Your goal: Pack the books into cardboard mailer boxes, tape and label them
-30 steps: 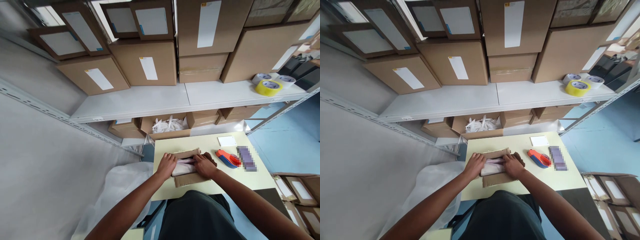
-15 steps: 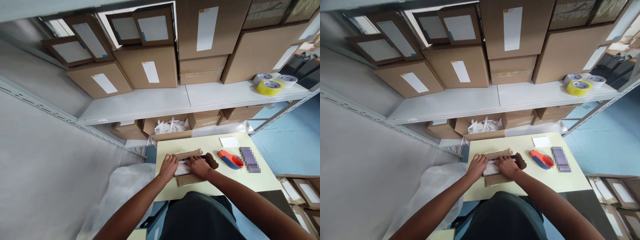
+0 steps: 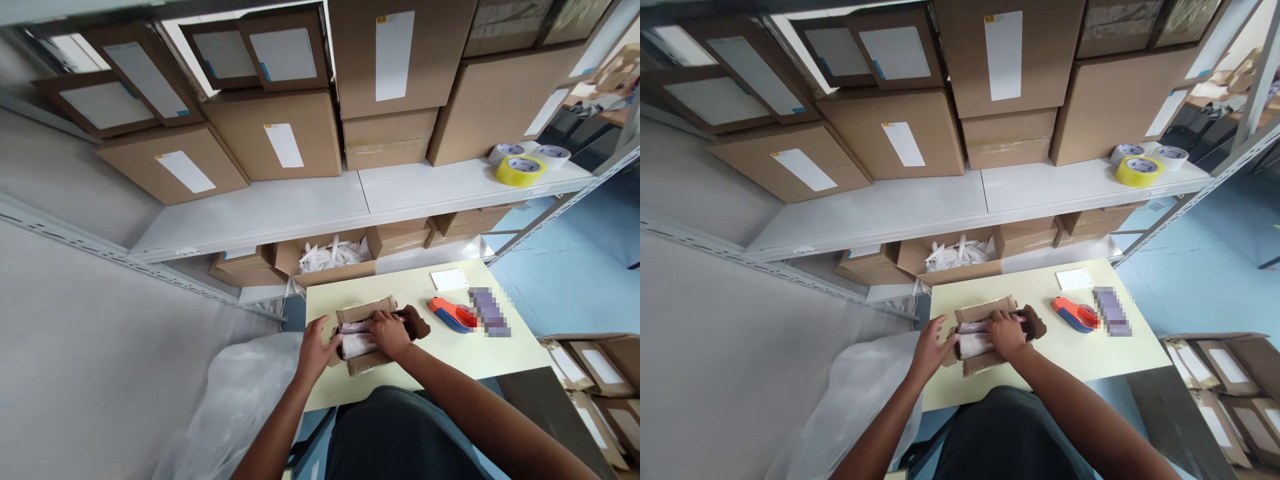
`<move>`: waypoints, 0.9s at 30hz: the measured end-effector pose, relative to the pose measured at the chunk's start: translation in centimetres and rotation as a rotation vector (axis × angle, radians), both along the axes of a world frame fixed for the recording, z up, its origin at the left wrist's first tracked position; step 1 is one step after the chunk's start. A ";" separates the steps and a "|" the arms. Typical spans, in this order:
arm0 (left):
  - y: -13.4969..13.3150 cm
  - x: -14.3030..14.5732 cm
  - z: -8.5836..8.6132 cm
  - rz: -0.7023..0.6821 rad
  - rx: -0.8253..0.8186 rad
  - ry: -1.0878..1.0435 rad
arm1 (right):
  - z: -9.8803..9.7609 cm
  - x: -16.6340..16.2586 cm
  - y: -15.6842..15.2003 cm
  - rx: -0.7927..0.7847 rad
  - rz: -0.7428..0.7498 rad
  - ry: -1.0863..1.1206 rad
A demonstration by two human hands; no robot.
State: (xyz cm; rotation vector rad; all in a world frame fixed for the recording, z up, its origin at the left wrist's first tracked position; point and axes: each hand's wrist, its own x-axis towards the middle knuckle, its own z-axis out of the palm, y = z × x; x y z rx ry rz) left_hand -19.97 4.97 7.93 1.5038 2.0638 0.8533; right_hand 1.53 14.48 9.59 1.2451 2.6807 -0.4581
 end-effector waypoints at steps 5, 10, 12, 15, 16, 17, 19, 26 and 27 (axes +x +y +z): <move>-2.1 2.3 -1.7 0.116 -0.006 -0.402 | 0.1 -0.9 0.4 0.006 -0.025 -0.028; -2.4 4.1 -2.4 0.033 0.103 -0.270 | 0.6 -1.3 0.3 0.021 0.001 -0.050; -2.7 3.7 -2.8 -0.027 0.162 -0.092 | 0.7 -1.5 0.2 0.027 0.001 -0.059; -2.7 2.8 -3.8 -0.160 0.208 0.145 | 0.6 -1.8 0.3 0.035 0.010 -0.065; -2.5 2.5 -4.1 -0.221 0.217 0.211 | 0.6 -1.9 0.3 0.035 0.024 -0.064; -2.2 2.3 -4.5 -0.286 0.228 0.268 | 0.6 -1.8 0.3 0.034 0.043 -0.063; -1.7 2.0 -5.1 -0.384 0.251 0.352 | 0.7 -1.7 0.1 0.031 0.083 -0.063; -1.4 1.8 -6.0 -0.431 0.304 0.462 | 0.9 -1.1 -0.3 0.024 0.154 -0.077; -1.5 1.8 -6.0 -0.434 0.311 0.460 | 0.9 -1.2 -0.3 0.019 0.160 -0.080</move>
